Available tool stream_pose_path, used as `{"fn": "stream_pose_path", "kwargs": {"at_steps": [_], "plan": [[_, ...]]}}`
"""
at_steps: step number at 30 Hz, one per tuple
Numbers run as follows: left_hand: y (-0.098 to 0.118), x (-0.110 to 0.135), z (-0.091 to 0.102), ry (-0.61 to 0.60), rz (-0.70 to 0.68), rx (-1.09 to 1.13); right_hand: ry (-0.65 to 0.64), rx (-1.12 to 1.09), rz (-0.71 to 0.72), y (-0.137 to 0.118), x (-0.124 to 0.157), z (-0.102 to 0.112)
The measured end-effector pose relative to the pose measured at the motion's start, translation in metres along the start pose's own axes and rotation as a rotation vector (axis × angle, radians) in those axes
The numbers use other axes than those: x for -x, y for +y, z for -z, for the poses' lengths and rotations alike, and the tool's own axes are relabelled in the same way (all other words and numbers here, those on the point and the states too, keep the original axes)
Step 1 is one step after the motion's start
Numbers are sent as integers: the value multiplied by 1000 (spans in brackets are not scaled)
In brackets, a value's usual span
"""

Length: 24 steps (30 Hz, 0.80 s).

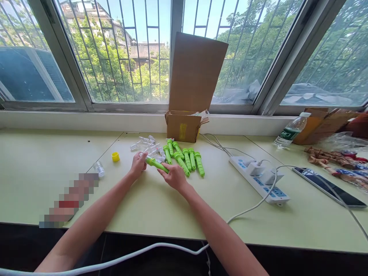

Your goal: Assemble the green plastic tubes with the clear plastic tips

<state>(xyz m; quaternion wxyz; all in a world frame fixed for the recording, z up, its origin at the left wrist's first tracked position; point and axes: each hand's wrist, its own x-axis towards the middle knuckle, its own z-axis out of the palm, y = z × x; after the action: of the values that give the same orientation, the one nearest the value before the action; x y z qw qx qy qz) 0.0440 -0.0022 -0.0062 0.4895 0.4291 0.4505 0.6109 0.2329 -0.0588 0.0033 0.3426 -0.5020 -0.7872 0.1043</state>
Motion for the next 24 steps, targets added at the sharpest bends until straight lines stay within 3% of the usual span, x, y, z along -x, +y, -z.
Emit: {"fn": "stream_pose_path", "kwargs": {"at_steps": [5, 9, 11, 13, 16, 21, 24], "plan": [[0, -1, 2, -13, -28, -40, -140, -466, -160, -2, -4, -1], [6, 1, 2, -30, -49, -49, -292, -801, -431, -1, -6, 0], [8, 3, 1, -43, -62, -47, -398, -923, -526, 1, -6, 3], [10, 4, 0, -47, -72, -36, -458, -952, -529, 3, -7, 5], [10, 5, -2, -24, -88, -10, -351, -755, -423, 3, -6, 6], [8, 8, -7, 34, -96, -7, 27, -105, -65, 2, -2, 1], [9, 11, -10, 42, -60, -9, 135, 224, 28, 7, 0, 1]]}}
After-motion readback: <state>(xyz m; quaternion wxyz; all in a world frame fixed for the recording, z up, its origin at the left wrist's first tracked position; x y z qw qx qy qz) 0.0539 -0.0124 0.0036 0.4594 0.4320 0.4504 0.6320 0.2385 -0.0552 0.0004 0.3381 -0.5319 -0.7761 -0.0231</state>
